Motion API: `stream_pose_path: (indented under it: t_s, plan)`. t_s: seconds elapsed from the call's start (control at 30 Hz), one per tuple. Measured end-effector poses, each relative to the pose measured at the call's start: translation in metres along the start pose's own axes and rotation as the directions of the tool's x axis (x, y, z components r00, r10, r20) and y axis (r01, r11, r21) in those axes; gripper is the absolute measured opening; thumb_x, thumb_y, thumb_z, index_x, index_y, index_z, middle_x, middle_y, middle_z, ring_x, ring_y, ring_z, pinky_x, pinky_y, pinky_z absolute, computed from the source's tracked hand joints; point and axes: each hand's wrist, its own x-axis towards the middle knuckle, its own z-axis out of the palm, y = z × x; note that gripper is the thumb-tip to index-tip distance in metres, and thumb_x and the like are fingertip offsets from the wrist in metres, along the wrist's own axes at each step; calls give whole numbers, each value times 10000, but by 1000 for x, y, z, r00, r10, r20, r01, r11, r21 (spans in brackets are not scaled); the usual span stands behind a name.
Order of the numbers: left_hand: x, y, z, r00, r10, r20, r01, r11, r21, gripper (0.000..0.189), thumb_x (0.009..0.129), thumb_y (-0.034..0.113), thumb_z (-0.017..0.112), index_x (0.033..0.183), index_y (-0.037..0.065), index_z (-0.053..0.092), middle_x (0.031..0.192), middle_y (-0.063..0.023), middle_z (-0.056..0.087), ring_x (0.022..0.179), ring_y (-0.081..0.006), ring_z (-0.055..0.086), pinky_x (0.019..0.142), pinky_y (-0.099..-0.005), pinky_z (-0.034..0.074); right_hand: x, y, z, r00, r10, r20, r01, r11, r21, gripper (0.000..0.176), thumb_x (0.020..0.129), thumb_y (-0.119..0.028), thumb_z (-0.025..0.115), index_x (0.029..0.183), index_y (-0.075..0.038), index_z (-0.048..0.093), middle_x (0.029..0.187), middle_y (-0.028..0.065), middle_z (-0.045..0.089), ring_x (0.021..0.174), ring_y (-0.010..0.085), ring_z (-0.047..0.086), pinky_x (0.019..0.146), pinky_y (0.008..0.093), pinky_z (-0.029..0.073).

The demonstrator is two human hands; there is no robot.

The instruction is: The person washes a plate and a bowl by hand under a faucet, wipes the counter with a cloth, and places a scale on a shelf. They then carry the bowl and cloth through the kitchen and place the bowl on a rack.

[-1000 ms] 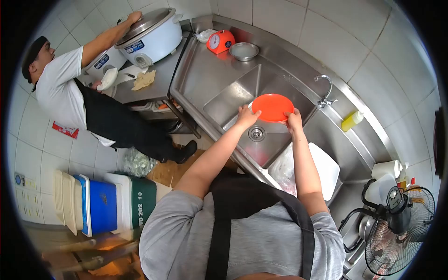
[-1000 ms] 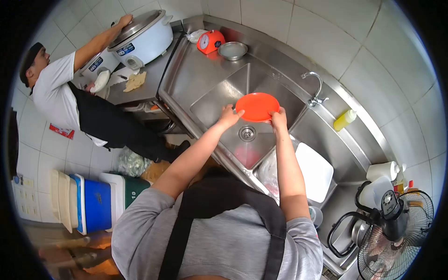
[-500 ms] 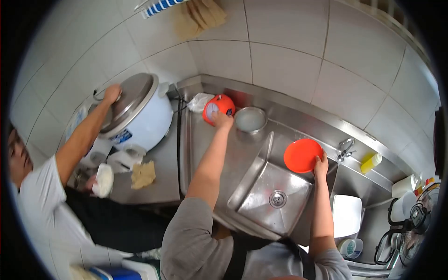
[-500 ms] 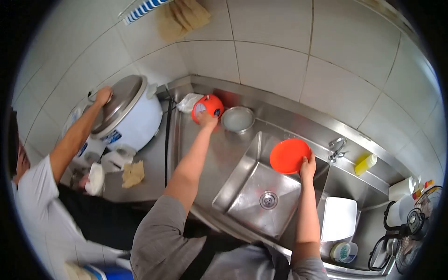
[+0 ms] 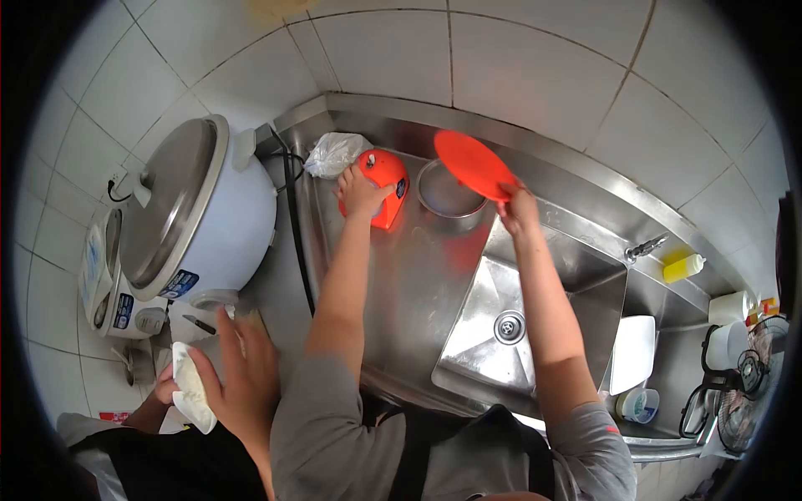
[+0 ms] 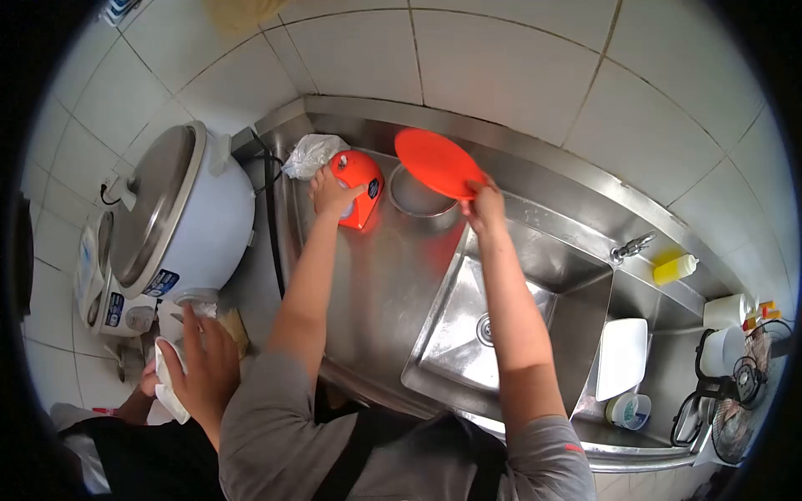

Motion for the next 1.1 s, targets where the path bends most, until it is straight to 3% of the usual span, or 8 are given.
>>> stream_pose_path:
  t_s: [0.33,0.53,0.7,0.87,0.93,0.97,1.03,1.1]
  plan:
    - [-146,7,-20,982,-70,-177,80,996,49,958,492,512,722,1199,17,307,1163,-171,357,1059,-339,334,879,-449,282,-12,77,84,918,376,122,-352,918,-184,212,782,3,405,992,3,429,618,104,493,341,143,436,272,237,337]
    - [-171,16,-48,980,79,180,-72,996,-43,950,545,480,717,1241,15,268,1194,-168,335,1080,-322,340,895,-439,287,-35,60,69,902,426,66,-343,802,-489,182,756,7,417,921,23,492,541,87,488,337,138,427,264,248,280]
    - [-167,17,-54,845,316,433,-285,949,-136,899,589,344,723,1268,4,241,1218,-164,318,1136,-330,312,956,-368,294,-45,22,57,949,291,117,-218,880,-423,217,750,17,396,924,49,520,572,106,518,329,140,416,263,261,282]
    - [-148,-13,-18,840,405,361,-299,901,-314,656,674,137,630,1227,-14,310,1173,-154,413,1120,-275,377,974,-365,281,-63,0,53,969,241,50,-156,761,-630,403,730,-13,456,1133,4,467,540,80,513,318,122,400,283,253,261]
    - [-121,-46,21,843,357,403,3,746,-666,491,744,161,561,1176,11,382,1120,-116,489,1070,-218,436,916,-366,333,-69,13,44,967,256,6,-182,706,-684,414,725,-12,457,1139,4,467,531,81,508,323,127,403,292,263,267]
    - [-119,-45,16,838,366,404,-1,742,-670,491,744,161,561,1176,11,382,1120,-116,489,1070,-218,436,916,-366,333,-67,19,45,986,148,77,-53,717,-695,413,711,-15,439,1121,8,486,580,118,537,344,148,444,308,271,316]
    - [-117,-42,0,700,28,713,497,698,-516,335,810,234,480,1091,53,455,1062,-65,528,979,-171,479,823,-348,377,-70,23,48,988,26,154,91,708,-700,416,697,-18,421,1104,13,505,630,154,566,365,170,485,324,280,365]
    - [-127,-52,5,660,-42,750,603,625,-496,288,845,299,414,1032,89,481,993,-32,538,871,-147,496,761,-325,381,-74,26,46,992,-41,120,117,669,-734,465,711,-30,478,1176,-29,457,546,75,510,336,130,405,315,272,298]
